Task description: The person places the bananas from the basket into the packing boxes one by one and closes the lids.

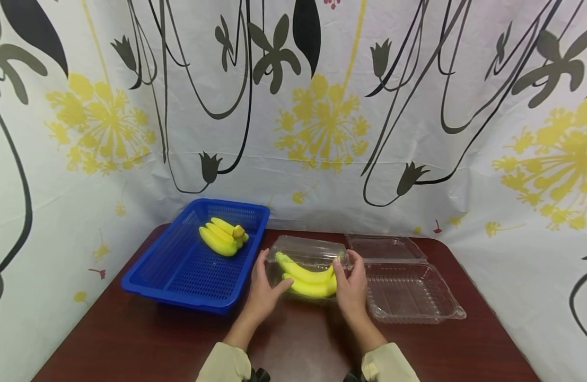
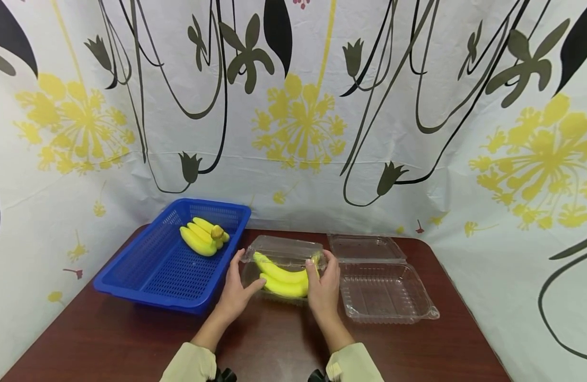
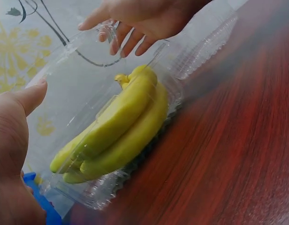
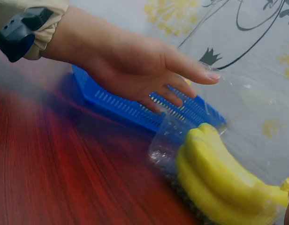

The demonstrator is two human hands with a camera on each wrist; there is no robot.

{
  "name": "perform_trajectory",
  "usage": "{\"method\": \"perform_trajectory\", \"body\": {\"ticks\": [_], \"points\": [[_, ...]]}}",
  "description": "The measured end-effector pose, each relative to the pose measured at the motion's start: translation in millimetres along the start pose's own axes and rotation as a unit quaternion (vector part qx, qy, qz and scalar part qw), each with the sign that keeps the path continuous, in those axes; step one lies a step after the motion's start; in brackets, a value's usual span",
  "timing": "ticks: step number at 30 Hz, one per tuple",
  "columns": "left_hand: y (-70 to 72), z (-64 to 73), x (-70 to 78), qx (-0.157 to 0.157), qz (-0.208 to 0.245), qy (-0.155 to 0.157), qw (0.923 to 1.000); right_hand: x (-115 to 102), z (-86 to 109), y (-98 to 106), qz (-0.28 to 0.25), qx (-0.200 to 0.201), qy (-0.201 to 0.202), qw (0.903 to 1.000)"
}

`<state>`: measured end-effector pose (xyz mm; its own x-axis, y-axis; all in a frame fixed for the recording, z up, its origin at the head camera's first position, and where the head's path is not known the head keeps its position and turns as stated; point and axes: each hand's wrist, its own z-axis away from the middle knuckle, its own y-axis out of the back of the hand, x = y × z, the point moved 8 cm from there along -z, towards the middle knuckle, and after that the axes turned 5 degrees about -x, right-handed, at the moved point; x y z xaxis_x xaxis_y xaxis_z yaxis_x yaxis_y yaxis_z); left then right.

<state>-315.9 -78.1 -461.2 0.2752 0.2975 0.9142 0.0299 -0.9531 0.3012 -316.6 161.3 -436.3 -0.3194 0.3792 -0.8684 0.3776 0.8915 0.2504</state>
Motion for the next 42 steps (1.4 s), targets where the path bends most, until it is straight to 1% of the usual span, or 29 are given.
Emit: {"method": "perform_trajectory", "body": {"ticks": [3, 9, 13, 16, 20, 22, 24, 26, 28, 31, 34, 36, 40, 42], "points": [[-2.6, -1.1, -6.5, -0.001, 0.007, 0.006, 1.0, 5, 0.5, -2, 0.004, -0.002, -0.007, 1.0], [-5.7, -3.3, -15.1, -0.001, 0.012, 0.016, 0.9998, 15, 3.0, -7, 0.01, -0.007, 0.001, 0.9999], [-6.6, -4.1, -22.6, -0.002, 0.011, 0.033, 0.9994, 24, 6.5, -10, 0.017, -0.017, -0.009, 0.9997], [-7.5, -4.3, -28.6, 0.0, 0.009, 0.039, 0.9992, 30, 9.9, -12, 0.022, -0.021, -0.022, 0.9993], [-4.2, -4.9, -36.6, 0.021, 0.012, 0.053, 0.9983, 36, 12.8, -12, 0.034, -0.018, -0.033, 0.9987], [-0.4, -5.7, -40.9, 0.039, 0.027, 0.069, 0.9965, 36, 13.5, -11, 0.04, -0.009, -0.03, 0.9987], [4.0, -6.1, -45.0, 0.054, 0.049, 0.09, 0.9932, 36, 13.9, -10, 0.047, 0.0, -0.024, 0.9986], [6.6, -6.6, -49.9, 0.06, 0.077, 0.115, 0.9886, 35, 14.3, -8, 0.051, 0.008, -0.018, 0.9985], [7.8, -7.2, -53.6, 0.057, 0.106, 0.136, 0.9834, 35, 14.8, -8, 0.052, 0.011, -0.015, 0.9985], [6.2, -8.3, -57.4, 0.04, 0.146, 0.156, 0.9761, 36, 15.3, -8, 0.052, 0.009, -0.019, 0.9984], [3.7, -9.1, -58.8, 0.026, 0.179, 0.164, 0.9697, 36, 16.0, -8, 0.05, 0.007, -0.025, 0.9984], [1.8, -9.7, -60.2, 0.02, 0.201, 0.169, 0.9648, 35, 16.4, -7, 0.049, 0.008, -0.021, 0.9986], [0.4, -10.6, -60.5, 0.011, 0.225, 0.171, 0.9591, 34, 16.2, -7, 0.047, 0.011, -0.016, 0.9987], [0.3, -10.8, -60.2, 0.008, 0.229, 0.174, 0.9578, 35, 16.1, -7, 0.045, 0.009, -0.019, 0.9988]]}}
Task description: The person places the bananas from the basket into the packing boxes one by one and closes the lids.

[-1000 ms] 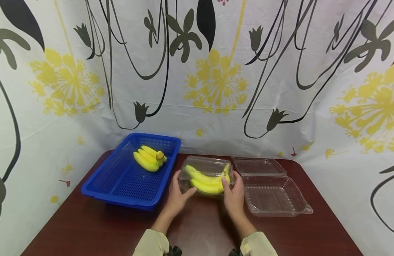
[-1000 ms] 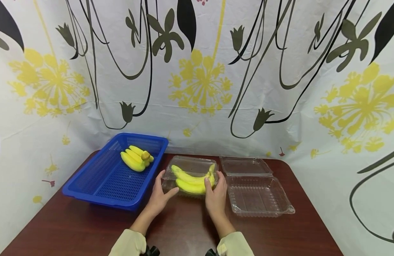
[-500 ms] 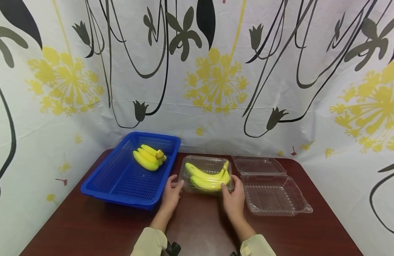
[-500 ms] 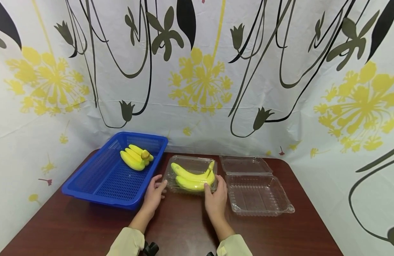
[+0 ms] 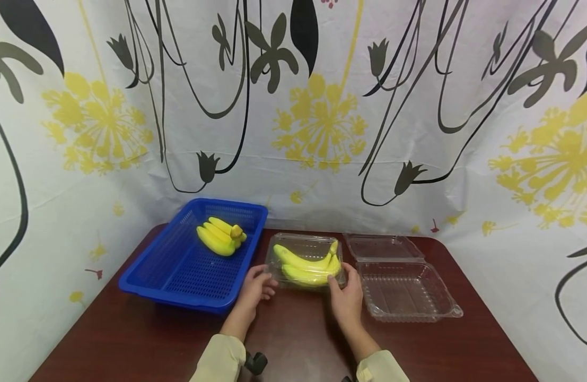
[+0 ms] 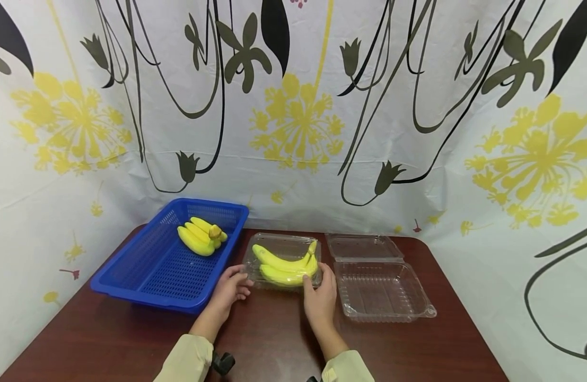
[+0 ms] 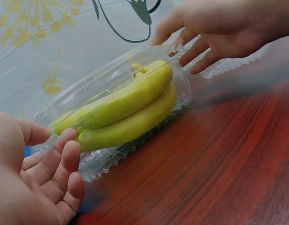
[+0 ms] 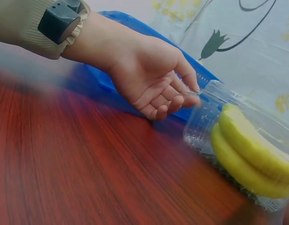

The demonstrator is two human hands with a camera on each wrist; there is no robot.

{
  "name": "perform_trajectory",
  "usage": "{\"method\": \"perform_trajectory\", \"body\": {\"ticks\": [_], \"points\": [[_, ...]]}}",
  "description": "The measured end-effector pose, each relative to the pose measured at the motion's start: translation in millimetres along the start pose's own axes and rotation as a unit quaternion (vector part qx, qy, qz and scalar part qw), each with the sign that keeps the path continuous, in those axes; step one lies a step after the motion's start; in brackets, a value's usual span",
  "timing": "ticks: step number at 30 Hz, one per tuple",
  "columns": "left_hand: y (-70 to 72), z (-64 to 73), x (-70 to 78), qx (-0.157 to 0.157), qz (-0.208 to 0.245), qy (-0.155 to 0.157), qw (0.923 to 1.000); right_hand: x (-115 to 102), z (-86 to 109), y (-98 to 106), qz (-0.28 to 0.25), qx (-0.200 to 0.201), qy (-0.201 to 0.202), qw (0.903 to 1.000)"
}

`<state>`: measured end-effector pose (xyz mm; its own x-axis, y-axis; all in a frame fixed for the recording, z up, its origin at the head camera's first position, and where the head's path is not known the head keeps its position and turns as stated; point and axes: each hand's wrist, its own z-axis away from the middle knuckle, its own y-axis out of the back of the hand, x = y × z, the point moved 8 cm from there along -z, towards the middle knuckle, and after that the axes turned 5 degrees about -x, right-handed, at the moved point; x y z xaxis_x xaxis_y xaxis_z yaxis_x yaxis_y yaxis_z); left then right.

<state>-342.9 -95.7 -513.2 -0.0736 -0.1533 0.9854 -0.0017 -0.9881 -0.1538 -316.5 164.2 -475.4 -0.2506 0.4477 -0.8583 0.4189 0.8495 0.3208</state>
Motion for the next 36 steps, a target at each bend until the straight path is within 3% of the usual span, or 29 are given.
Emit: {"method": "perform_trajectory", "body": {"ticks": [16, 20, 23, 28, 36], "points": [[-0.5, -0.4, 0.1, 0.018, -0.003, 0.016, 0.9997, 5, -1.4, -2, -0.027, -0.02, -0.021, 0.9992], [-5.3, 12.7, 17.5, 0.011, 0.004, 0.019, 0.9998, 3, -1.8, -1, -0.024, -0.027, -0.019, 0.9992], [-6.7, 15.4, 21.5, 0.008, 0.005, 0.022, 0.9997, 4, -2.7, -1, -0.023, -0.031, -0.022, 0.999], [-2.4, 2.4, 4.0, 0.016, 0.008, 0.023, 0.9996, 9, -3.2, -2, -0.017, -0.034, -0.029, 0.9989], [-1.8, 0.4, 2.6, 0.024, 0.002, 0.021, 0.9995, 10, -4.0, 2, -0.005, -0.031, -0.023, 0.9993]]}}
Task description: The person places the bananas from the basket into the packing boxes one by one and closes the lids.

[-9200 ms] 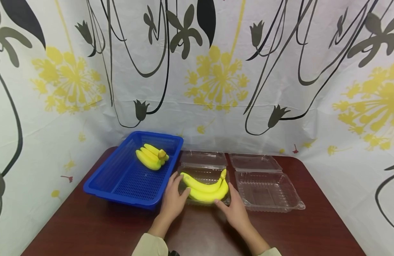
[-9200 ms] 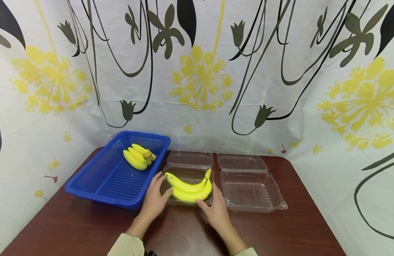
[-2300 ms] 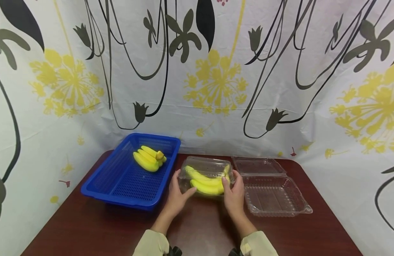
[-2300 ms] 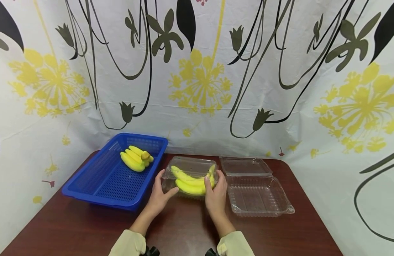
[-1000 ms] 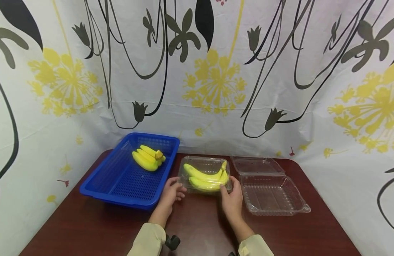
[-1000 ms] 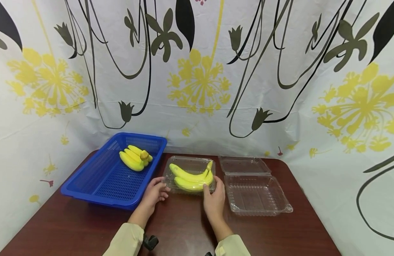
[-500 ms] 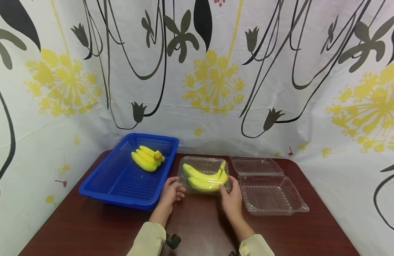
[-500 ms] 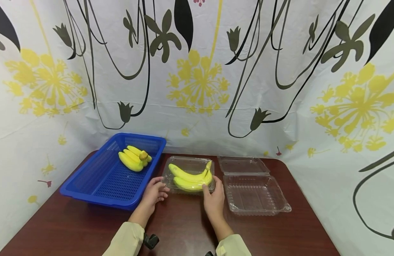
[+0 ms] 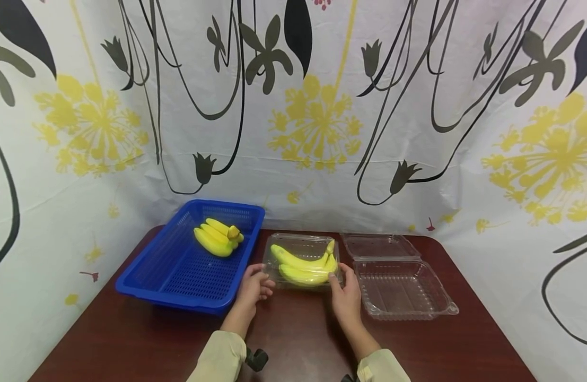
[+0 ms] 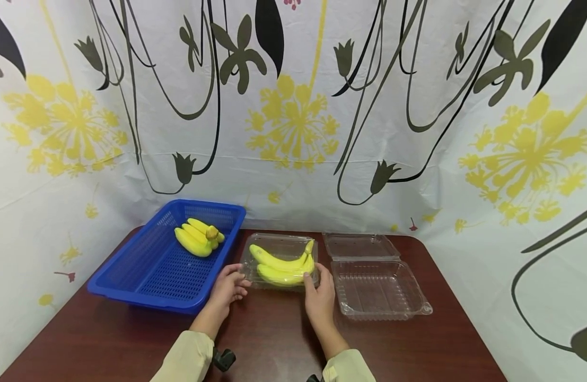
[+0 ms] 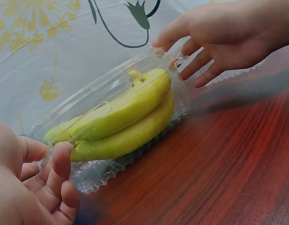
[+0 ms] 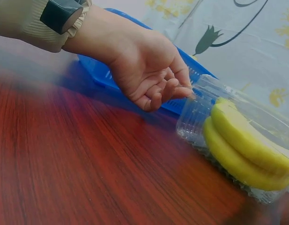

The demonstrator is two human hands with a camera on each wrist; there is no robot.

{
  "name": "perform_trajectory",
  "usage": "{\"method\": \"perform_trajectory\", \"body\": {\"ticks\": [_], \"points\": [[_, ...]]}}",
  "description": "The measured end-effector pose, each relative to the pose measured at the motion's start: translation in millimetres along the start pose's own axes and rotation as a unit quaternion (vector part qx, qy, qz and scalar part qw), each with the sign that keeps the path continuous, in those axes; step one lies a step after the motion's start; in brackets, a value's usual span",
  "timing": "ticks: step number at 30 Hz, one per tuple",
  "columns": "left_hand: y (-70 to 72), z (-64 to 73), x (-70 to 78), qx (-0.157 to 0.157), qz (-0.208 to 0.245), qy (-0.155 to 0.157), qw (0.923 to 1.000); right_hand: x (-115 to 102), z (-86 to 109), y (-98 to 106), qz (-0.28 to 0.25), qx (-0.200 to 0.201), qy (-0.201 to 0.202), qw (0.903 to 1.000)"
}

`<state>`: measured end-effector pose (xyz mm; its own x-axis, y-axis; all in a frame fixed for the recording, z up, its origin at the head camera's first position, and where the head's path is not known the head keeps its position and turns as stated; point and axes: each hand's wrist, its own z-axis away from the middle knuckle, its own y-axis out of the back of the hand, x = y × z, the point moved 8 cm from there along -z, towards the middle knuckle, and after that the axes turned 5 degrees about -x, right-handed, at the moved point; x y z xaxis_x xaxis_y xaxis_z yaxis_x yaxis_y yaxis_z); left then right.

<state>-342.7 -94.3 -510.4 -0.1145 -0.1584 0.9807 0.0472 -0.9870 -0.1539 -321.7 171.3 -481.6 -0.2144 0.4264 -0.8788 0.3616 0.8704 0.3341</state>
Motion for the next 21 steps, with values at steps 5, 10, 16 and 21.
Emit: {"method": "perform_trajectory", "body": {"ticks": [5, 10, 16, 21], "points": [[0.6, -0.8, -0.6, 0.005, 0.008, -0.005, 0.9999, 2, -1.1, 2, -0.011, -0.006, -0.019, 0.9998], [0.5, -0.6, -0.5, 0.009, 0.008, -0.005, 0.9999, 9, -2.4, 2, -0.003, -0.009, -0.039, 0.9992], [1.2, -1.0, -1.6, 0.013, -0.009, 0.003, 0.9999, 17, -6.7, -1, -0.039, -0.02, -0.083, 0.9956], [1.4, -0.9, -1.4, 0.013, -0.014, 0.005, 0.9998, 27, -8.1, -8, -0.139, -0.052, -0.138, 0.9792]]}}
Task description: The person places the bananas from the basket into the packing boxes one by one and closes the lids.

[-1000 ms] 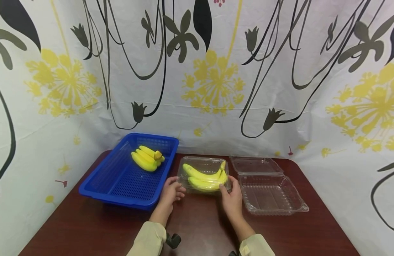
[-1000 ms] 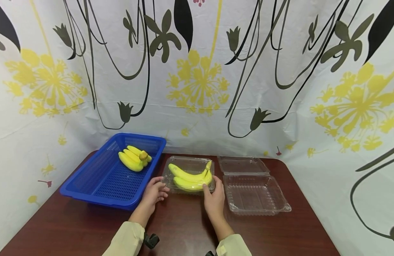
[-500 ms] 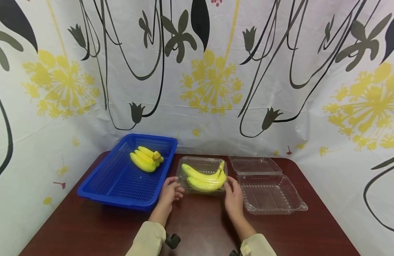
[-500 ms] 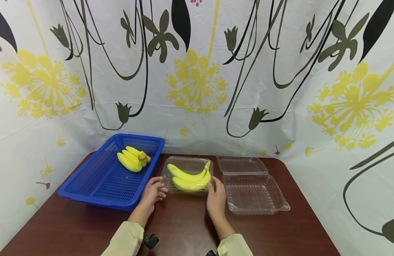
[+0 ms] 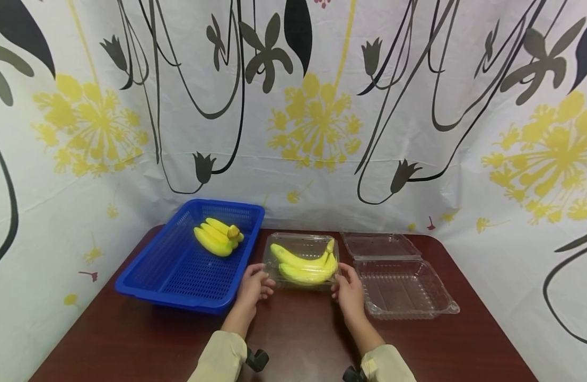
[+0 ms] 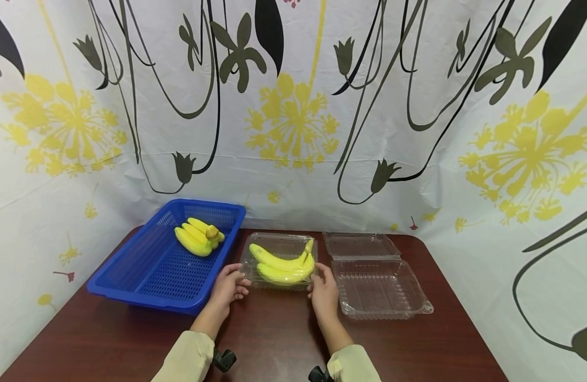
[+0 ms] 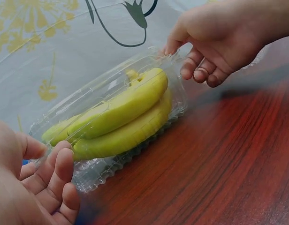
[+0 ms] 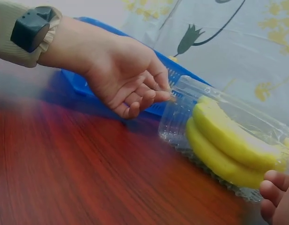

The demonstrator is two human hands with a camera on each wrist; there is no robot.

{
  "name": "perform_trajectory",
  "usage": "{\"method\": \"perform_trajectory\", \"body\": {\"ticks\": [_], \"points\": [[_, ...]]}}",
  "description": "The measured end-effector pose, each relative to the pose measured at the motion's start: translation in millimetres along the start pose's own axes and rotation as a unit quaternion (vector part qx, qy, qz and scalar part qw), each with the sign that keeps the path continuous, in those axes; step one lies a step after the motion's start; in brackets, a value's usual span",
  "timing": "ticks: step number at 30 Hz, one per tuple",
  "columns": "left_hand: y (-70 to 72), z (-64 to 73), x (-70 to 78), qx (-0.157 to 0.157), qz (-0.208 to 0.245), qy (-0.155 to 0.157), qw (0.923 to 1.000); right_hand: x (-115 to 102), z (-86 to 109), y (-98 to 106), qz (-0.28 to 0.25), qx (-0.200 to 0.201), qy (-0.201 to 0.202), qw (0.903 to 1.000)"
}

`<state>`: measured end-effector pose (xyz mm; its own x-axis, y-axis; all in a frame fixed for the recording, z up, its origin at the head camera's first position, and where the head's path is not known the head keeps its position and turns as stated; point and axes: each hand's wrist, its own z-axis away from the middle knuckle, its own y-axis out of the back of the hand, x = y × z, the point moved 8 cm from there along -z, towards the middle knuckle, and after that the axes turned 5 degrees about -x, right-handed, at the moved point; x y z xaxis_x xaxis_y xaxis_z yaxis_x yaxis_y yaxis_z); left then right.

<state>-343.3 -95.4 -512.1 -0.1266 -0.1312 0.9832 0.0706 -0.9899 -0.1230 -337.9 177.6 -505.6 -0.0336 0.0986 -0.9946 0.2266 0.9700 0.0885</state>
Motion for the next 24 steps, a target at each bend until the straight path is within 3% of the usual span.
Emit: {"method": "perform_trajectory", "body": {"ticks": [8, 24], "points": [[0.0, -1.8, 0.8, 0.0, -0.005, 0.002, 1.0, 0.0, 0.0, -2.5, -0.054, -0.03, -0.044, 0.9971], [0.4, -4.1, 1.0, 0.001, -0.007, 0.001, 1.0, 5.1, -0.1, -5.5, -0.08, -0.037, -0.048, 0.995]]}}
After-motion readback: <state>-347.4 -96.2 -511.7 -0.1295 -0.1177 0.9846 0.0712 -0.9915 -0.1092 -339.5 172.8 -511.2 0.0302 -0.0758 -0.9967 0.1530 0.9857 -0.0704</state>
